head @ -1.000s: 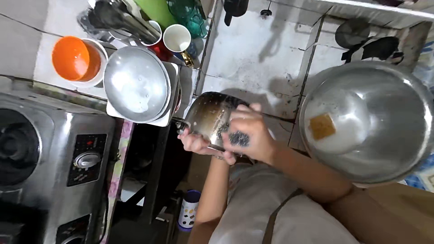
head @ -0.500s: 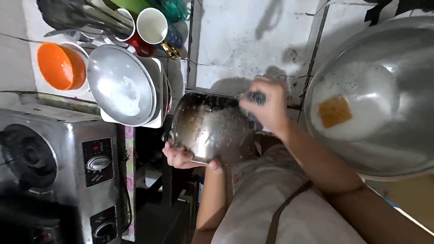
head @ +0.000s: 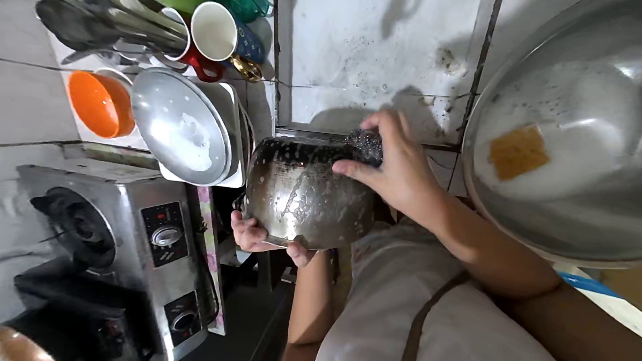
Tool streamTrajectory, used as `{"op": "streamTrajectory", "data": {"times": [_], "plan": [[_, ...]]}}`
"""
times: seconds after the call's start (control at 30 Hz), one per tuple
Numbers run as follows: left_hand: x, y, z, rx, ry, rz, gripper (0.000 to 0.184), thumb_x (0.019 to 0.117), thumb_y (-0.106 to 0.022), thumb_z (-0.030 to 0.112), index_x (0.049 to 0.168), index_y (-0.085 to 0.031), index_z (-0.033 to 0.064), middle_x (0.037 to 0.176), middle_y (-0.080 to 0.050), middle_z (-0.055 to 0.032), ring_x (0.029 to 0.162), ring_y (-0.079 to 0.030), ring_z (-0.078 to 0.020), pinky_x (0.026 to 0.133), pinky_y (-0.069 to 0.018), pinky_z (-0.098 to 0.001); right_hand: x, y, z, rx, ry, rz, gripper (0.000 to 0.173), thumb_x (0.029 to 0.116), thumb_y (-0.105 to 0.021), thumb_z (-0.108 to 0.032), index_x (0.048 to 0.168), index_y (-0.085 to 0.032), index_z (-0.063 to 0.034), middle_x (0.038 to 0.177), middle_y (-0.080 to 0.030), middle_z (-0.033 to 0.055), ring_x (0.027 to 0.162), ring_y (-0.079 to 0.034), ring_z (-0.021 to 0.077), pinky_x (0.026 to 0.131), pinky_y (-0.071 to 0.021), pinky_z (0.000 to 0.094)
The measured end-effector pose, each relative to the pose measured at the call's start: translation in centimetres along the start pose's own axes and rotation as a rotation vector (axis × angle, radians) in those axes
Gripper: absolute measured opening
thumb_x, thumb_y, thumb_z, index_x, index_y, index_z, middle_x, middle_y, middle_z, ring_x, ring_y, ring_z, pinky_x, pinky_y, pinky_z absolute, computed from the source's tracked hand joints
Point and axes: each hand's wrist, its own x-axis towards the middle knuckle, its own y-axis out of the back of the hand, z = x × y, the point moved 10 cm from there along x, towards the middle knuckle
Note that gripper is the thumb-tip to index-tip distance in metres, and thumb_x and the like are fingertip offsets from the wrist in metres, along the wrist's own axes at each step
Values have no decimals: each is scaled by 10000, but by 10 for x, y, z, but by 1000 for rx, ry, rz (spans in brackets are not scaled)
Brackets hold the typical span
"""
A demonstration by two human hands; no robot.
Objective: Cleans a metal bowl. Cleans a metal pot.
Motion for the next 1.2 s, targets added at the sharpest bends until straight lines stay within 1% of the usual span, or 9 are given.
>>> {"op": "streamTrajectory", "data": {"times": [0.13, 0.27, 0.4, 0.53, 0.63, 0.77, 0.93, 1.03, 1.2], "plan": [[-2, 0, -1, 31, 4, 38, 370, 1052, -389, 531, 1063, -492, 176, 1163, -506, 75, 1289, -417, 3, 1193, -232, -307, -20, -7, -26, -246, 102, 70, 1196, 488, -779, -851, 1344, -607, -34, 1411, -480, 325, 1170, -536, 494, 828, -533, 560], [-4, -2, 0, 29, 20, 76, 408, 1043, -403, 570, 1091, -497, 176, 1180, -498, 65, 1318, -393, -13, 1202, -212, -331, -26, -16, -35, -339, 172, 76, 1085, 562, -640, -935, 1324, -688, -165, 1541, -382, 322, 1265, -462, 545, 881, -494, 609], [-8, -2, -4, 41, 13, 153, 398, 1042, -406, 573, 1133, -499, 196, 1188, -498, 51, 1324, -404, -39, 1203, -229, -339, 9, -15, -6, -104, 88, 67, 649, 840, -689, -685, 1025, -721, -64, 1368, -541, 246, 1117, -586, 427, 820, -533, 555], [-8, -8, -8, 4, 4, 208, 376, 1042, -398, 559, 1098, -481, 197, 1167, -480, 32, 1281, -411, -62, 1200, -209, -369, 19, -12, -9, -66, 70, 103, 471, 947, -665, -520, 999, -708, -54, 1247, -579, 197, 1063, -590, 377, 822, -512, 534], [-7, -14, -7, -14, -13, 205, 390, 1036, -376, 580, 1090, -469, 206, 1179, -472, 32, 1286, -400, -67, 1200, -187, -373, -14, -13, -59, -94, 389, 239, 258, 959, -694, -335, 1015, -746, -88, 1189, -635, 212, 1103, -606, 395, 891, -528, 510], [-6, -14, -6, -29, -117, 212, 523, 1042, -340, 627, 1075, -486, 127, 1049, -503, -41, 1084, -517, -103, 1062, -350, -327, -69, -33, -93, 153, 954, 269, 144, 1008, -615, -159, 989, -729, -72, 847, -649, 87, 865, -623, 220, 871, -512, 352], [-3, -27, 6, 22, -15, 249, 451, 1023, -382, 596, 1158, -460, 174, 1252, -453, -1, 1329, -365, -102, 1180, -211, -362, 13, 2, -56, 160, 648, 323, 94, 853, -702, -25, 910, -712, 49, 872, -703, 180, 860, -679, 243, 799, -553, 313], [3, -30, 3, 43, -24, 272, 473, 1012, -354, 634, 1150, -446, 190, 1229, -450, 12, 1304, -376, -90, 1170, -214, -355, -14, -16, -98, 185, 755, 171, 110, 756, -749, -33, 848, -722, 20, 842, -704, 149, 847, -675, 254, 800, -564, 361], [5, -39, 16, 119, -69, 290, 474, 1008, -344, 640, 1076, -437, 180, 1215, -457, -23, 1333, -367, -132, 1190, -183, -403, 30, -18, -98, 66, 620, 2, 126, 847, -705, -6, 949, -711, 67, 934, -721, 213, 902, -711, 315, 824, -576, 433]]}}
